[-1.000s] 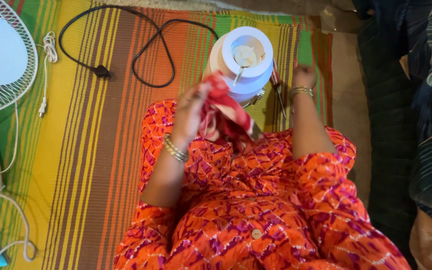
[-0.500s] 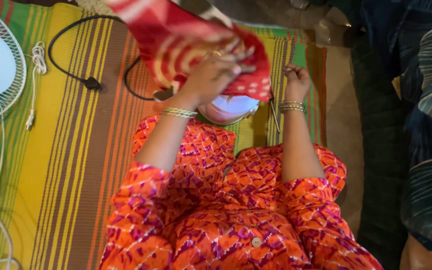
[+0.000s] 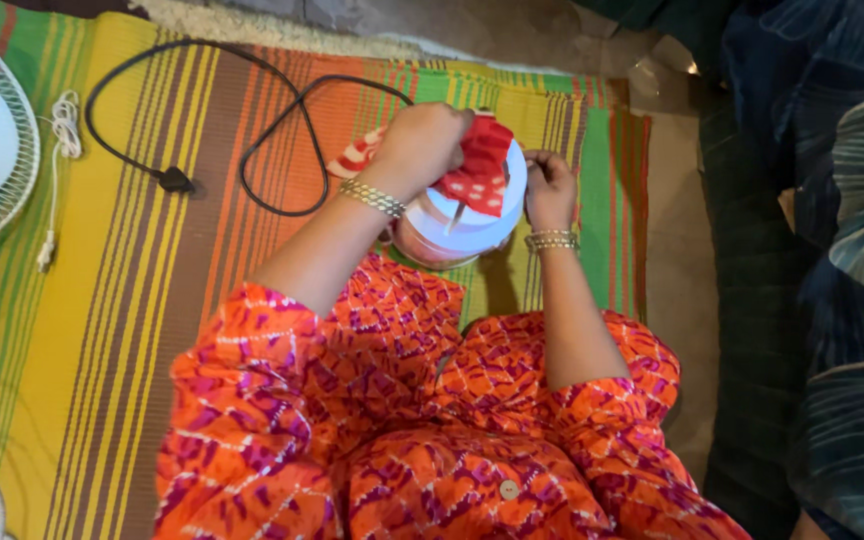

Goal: The person cleans a white blender jar using a red and white cloth and a screwdriver. They wipe the inside and outside of the jar, use the screwdriver to scrape the bottom, and then wipe the exterior again.

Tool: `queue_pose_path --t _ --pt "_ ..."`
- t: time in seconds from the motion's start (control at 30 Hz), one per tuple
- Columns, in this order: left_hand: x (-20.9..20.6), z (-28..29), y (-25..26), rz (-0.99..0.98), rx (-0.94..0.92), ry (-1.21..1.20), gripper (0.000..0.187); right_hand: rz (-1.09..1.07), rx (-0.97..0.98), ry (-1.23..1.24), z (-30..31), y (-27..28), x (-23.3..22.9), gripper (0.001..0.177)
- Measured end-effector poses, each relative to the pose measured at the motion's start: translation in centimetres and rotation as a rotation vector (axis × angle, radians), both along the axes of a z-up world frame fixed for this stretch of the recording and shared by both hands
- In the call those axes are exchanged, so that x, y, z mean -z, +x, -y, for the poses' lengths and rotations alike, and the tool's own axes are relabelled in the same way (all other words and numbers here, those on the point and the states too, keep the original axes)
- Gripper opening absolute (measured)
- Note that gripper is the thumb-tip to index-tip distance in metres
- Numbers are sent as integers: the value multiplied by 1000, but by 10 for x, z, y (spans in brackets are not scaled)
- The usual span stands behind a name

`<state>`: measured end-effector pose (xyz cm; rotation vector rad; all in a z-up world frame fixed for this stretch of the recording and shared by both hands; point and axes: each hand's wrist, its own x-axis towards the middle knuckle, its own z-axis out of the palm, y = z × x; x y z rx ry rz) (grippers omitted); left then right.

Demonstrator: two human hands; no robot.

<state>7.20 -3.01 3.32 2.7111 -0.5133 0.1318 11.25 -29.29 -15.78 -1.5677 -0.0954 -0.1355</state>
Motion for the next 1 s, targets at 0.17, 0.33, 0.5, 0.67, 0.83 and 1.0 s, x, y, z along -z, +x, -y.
queue_pose_path --t 0.17,0.33,0.5,0.67,0.83,1.0 --pt "30 30 47 61 75 327 12 -21 -20 -58 -10 0 -17 15" --pt "21 76 71 -338 9 792 18 -63 -6 -80 -17 -9 -33 14" --pt "31 47 56 -54 -77 434 19 -54 -25 30 -18 -12 -21 16" --pt "7 17 41 -251 143 375 34 -77 8 57 -17 -4 0 16" --pt "-25 11 23 -426 142 378 58 -66 -34 30 -13 -1 4 18" --pt "-21 19 21 -438 115 393 81 -145 -96 110 -15 -4 -10 19"
